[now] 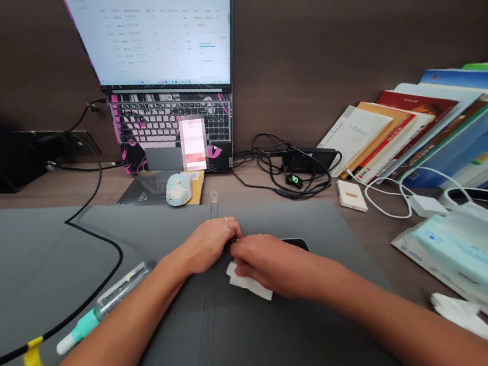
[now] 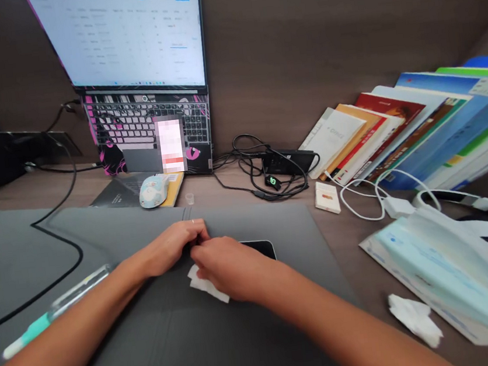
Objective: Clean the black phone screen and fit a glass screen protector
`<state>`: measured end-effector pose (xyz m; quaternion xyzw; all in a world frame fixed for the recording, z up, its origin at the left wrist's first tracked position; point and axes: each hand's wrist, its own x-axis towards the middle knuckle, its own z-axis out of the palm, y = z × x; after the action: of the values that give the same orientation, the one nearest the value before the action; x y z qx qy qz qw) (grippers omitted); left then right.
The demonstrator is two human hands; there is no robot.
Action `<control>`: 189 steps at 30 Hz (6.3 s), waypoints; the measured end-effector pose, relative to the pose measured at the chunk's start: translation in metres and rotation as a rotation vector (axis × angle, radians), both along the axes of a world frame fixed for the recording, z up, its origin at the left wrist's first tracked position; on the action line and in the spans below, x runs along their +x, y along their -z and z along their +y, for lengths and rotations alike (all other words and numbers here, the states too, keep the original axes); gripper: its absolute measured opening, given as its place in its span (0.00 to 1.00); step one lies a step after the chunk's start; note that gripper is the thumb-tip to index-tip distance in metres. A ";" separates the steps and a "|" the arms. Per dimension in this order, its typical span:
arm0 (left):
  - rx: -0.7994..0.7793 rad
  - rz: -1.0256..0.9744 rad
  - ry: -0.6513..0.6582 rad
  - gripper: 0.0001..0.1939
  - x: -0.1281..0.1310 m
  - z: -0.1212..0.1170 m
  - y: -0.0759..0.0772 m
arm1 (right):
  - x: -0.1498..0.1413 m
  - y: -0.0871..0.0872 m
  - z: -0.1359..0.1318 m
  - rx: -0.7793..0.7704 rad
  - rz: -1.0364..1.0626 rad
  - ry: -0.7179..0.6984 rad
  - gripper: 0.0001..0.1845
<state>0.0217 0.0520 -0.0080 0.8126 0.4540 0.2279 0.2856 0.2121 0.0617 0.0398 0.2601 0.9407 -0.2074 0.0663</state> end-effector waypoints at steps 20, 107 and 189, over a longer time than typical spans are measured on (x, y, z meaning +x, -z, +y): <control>-0.017 0.030 -0.018 0.16 0.003 0.006 -0.002 | 0.010 0.008 0.023 0.111 0.058 0.082 0.07; 0.014 -0.202 -0.342 0.13 0.016 0.009 0.012 | 0.006 0.027 0.026 0.149 0.181 0.168 0.08; 0.017 0.119 -0.290 0.05 0.025 0.003 -0.002 | 0.055 0.004 0.050 0.078 -0.052 0.200 0.11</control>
<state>0.0470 0.0547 -0.0057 0.7531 0.5807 0.2219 0.2152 0.2667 0.1116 0.0362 0.3605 0.9153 -0.1696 0.0594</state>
